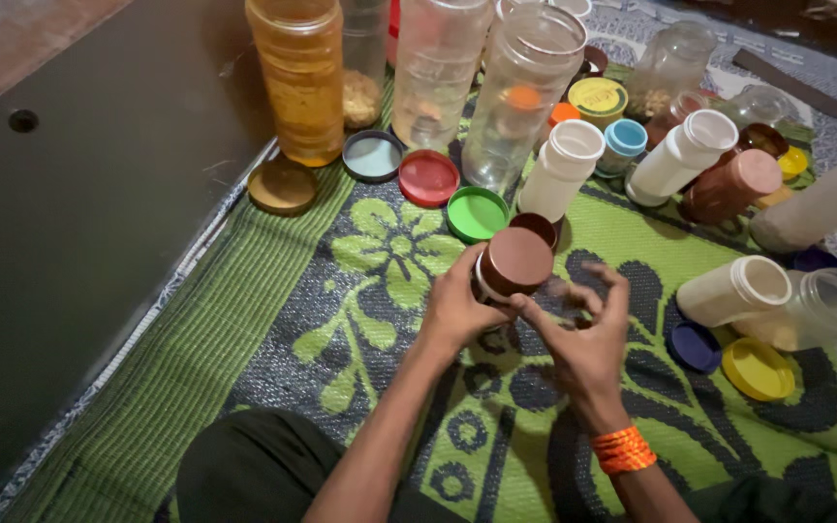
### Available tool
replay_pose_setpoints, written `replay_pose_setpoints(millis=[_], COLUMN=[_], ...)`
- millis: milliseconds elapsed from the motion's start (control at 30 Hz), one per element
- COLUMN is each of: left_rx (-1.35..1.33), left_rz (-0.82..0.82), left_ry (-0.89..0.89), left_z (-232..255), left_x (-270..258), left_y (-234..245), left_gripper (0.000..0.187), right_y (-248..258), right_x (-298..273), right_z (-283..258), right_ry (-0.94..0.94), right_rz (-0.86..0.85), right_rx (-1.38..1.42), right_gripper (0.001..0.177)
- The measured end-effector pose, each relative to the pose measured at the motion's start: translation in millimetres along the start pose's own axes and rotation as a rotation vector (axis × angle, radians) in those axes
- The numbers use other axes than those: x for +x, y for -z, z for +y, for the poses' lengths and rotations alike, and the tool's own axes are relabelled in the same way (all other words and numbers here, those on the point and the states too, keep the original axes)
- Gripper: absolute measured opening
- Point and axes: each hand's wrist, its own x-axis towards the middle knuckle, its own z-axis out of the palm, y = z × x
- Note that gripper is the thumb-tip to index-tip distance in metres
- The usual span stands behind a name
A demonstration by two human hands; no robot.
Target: The person sits on a floor mat with many open plastic jars, bottles and containers spread out. They pick up lids one at a time and screw them onto matching containers, pressing and twisting each lid to seal the jar before moving to the next one.
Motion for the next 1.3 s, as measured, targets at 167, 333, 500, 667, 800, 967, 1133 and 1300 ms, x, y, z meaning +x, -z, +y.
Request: replay_pose_setpoints(millis=[167,333,500,667,800,967,1133,1300], left_rx=[-0.011,-0.017,0.005,-0.019,-0.014,-0.027,0.006,0.014], left_rz=[0.013,0.008,0.011,0.011,0.038,0.013,0.027,0.005], left_ry=[-0.025,-0.038,-0.019,-0.042,-0.047,-0.06,0.001,-0.013], left_z=[-1.2,-0.7,1.6,-0.8,-3.2,-3.6,1.0,4.6], left_x=[2.1,2.0,2.8,1.1,3.1,3.3,4.3,2.7], left_y=[-1.4,0.7,-1.0,-2.1,-2.8,-3.0,-0.9,-0.3], left_gripper=[0.092,0.088,0.09,0.087,0.088,0.089,0.091,0.088], right_y=[0.0,-1.6,1.9,-0.7,-1.9,-2.1,-4.4,-5.9], right_x=[-1.3,-3.7,-3.3,-1.3,-0.8,-3.0,-6.8,-5.9], right_z=[0.6,-1.3,-5.2,0.2,8.3,11.2,5.0,-4.7], right_ry=[0.222,0.08,0.045,0.199,0.161,0.14,0.213,-0.096], right_rz=[-0.011,0.065,-0.006,0.05,0.001,0.078,0.032,0.108], right_rx=[0.002,-0.033,0.01,0.011,0.048,-0.076,-0.017,0.023], right_gripper=[0.083,0.079,0.076,0.087,0.08,0.082,0.077,0.086])
